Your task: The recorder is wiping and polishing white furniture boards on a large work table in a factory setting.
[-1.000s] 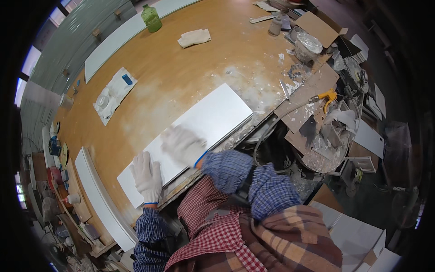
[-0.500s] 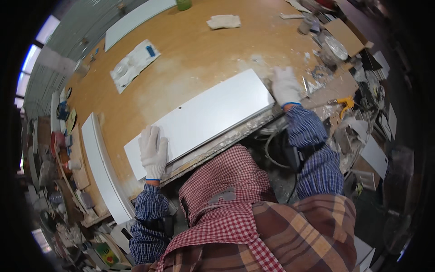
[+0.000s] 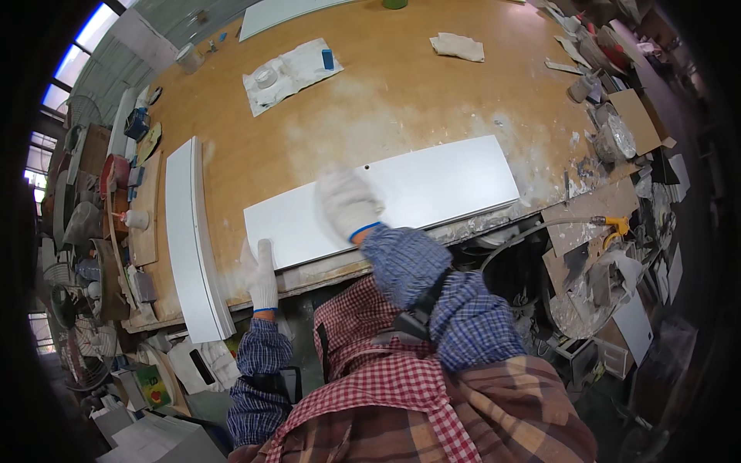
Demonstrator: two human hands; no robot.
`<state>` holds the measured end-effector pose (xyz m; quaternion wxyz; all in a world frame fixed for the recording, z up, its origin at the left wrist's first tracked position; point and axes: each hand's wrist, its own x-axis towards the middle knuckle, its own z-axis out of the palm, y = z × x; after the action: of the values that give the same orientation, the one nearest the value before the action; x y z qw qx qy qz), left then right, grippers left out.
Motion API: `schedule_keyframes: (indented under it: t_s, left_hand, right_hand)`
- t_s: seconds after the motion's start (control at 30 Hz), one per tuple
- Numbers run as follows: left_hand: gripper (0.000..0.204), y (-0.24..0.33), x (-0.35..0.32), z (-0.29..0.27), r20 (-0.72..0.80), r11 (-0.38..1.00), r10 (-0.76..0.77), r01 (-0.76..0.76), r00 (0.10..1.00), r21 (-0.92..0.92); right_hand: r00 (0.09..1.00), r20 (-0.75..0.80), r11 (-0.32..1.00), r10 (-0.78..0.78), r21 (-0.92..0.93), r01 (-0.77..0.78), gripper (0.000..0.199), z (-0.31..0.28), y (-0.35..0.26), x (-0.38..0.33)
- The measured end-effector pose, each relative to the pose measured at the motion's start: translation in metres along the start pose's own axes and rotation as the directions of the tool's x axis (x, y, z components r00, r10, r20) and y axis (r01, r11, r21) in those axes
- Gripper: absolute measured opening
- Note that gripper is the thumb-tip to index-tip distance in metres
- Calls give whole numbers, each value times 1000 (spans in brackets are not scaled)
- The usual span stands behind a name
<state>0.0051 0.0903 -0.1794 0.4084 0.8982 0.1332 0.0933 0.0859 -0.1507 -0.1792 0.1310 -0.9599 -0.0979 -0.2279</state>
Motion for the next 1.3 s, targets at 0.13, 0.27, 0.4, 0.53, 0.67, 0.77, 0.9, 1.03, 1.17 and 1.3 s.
schedule_keyframes:
  t_s: [0.13,0.27,0.4,0.53,0.67,0.77,0.9,1.03,1.17,1.3]
  left_hand:
    - [54,-18,-1,0,-30,1000,12,-13,999,-27]
    - [54,-23,4,-9,71,996,94,-94,993,-6]
    - [53,-7,-5,-19,113,994,99,-102,989,30]
    - [53,-14,-6,-14,43,994,102,-100,994,-32]
    - [52,-12,-5,-10,19,983,182,-182,983,21]
    - [53,-14,-2,-8,17,980,190,-191,982,53]
    - [56,-26,-4,-10,-8,969,243,-242,970,41]
    - [57,-16,-4,-6,23,984,179,-179,984,-3]
    - [60,-20,-6,-7,24,983,181,-182,983,20]
    - [60,-27,-6,-6,39,983,185,-185,982,11]
  right_hand:
    - [961,235,989,-144,50,136,16,-10,-98,4]
    - [920,157,825,-359,515,234,22,-36,-71,-9]
    - [988,112,982,108,145,-124,20,-78,54,-23]
    - [922,238,948,306,12,-318,16,-92,60,-21]
    - [967,244,985,77,130,-111,15,-57,-5,0]
    - [968,250,970,-12,239,-50,17,-58,-17,6]
    - [936,344,984,69,130,-120,22,-86,37,-1]
    - [894,439,995,90,3,-102,19,-102,66,-2]
    - [894,429,987,-133,135,82,16,-83,26,24]
    - [852,491,979,-180,176,105,18,-78,18,30]
